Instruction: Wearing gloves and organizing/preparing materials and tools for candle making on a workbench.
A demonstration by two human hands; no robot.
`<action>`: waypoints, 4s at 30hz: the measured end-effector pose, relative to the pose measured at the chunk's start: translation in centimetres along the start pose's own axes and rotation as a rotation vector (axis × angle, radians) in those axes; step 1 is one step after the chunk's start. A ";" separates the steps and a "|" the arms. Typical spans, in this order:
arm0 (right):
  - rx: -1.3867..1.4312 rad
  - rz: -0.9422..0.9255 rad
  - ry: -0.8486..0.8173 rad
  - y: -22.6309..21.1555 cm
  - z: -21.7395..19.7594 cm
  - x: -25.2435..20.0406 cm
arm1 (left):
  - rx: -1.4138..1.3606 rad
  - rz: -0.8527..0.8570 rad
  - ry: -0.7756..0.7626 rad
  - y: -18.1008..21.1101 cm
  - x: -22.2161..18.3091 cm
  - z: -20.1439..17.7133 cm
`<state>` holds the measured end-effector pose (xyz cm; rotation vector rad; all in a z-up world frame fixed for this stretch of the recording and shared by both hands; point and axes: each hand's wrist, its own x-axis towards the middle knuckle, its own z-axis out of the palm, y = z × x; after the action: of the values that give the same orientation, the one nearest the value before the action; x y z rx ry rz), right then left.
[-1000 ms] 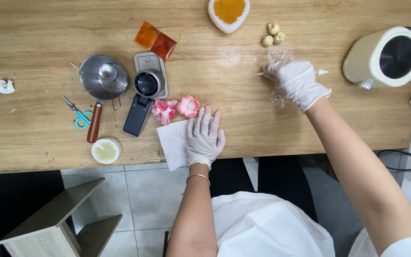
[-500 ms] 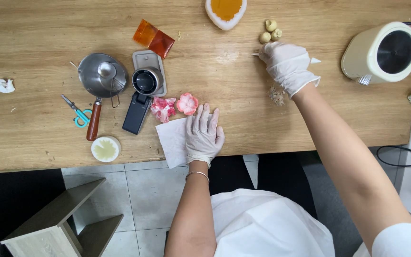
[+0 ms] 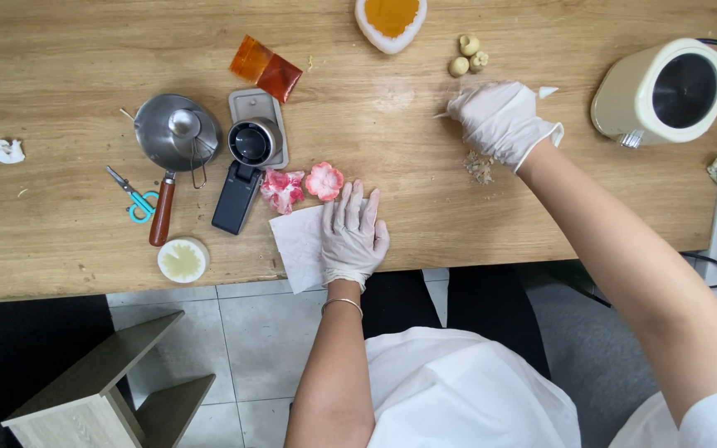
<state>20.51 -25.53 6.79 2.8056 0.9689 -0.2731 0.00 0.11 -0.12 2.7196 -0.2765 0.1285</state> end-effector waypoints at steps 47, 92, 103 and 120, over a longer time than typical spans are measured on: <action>0.762 1.093 0.033 -5.0 3.5 -11.5 | 0.040 0.037 0.017 0.1 0.5 -0.1; 1.377 1.378 0.098 -8.9 0.3 -11.4 | 0.047 0.030 0.000 -0.1 0.0 0.4; 0.447 0.926 0.024 -8.5 6.1 -17.6 | 0.046 0.026 0.016 -0.1 -0.4 0.4; 0.110 0.509 -0.110 -15.7 5.9 -13.5 | 0.054 0.030 0.011 0.0 0.0 0.0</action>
<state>-0.40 -22.57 2.61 2.9725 0.2036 -0.4115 0.00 0.07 -0.14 2.7685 -0.3156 0.1614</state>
